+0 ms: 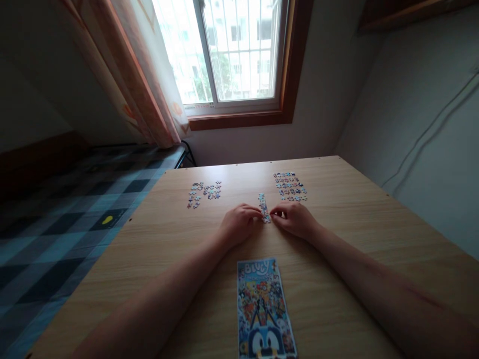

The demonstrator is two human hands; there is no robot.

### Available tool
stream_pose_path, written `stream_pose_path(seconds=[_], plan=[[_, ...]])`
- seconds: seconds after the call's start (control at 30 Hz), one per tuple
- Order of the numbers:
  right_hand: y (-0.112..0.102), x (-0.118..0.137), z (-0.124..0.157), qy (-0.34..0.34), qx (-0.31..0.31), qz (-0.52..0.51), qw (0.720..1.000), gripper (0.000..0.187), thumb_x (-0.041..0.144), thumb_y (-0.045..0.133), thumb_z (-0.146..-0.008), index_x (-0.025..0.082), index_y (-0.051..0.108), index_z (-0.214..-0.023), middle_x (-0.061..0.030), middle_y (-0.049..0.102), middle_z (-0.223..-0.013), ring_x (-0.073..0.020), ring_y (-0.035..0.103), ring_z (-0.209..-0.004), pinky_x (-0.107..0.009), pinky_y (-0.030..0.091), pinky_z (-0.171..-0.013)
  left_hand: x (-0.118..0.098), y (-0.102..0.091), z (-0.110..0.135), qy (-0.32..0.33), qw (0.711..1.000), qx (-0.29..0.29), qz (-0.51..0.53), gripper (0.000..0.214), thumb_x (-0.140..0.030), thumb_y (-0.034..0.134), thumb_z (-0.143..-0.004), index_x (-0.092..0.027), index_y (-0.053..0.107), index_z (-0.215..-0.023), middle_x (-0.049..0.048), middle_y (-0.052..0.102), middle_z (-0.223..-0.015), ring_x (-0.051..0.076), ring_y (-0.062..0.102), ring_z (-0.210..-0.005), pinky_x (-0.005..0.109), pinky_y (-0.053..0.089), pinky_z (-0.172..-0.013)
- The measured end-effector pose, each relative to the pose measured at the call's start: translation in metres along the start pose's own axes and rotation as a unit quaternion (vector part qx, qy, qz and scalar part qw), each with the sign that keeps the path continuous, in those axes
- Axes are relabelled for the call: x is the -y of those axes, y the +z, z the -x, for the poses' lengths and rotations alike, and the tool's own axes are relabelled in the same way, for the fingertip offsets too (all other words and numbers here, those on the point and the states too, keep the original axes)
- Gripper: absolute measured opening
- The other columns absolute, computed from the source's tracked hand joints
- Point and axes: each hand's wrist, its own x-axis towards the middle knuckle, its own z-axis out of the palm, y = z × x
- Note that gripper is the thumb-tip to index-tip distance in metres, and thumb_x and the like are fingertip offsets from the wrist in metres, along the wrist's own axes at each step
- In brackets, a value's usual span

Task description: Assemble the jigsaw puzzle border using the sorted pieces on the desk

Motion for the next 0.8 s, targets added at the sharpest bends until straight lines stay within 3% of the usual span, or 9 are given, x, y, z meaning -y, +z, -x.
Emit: stream_pose_path(seconds=[0.8], plan=[[-0.0039, -0.0055, 0.0007, 0.007, 0.023, 0.036, 0.999, 0.018, 0.032, 0.062, -0.084, 0.023, 0.077, -0.089, -0.0006, 0.07, -0.078, -0.0111, 0.056, -0.065, -0.023, 0.038, -0.064, -0.0058, 0.0035, -0.0057, -0.001, 1.0, 0.018, 0.021, 0.04, -0.005, 0.047, -0.08, -0.027, 0.079, -0.09, -0.0042, 0.077, -0.102, 0.017, 0.066, -0.098, 0.035, 0.051, -0.095]])
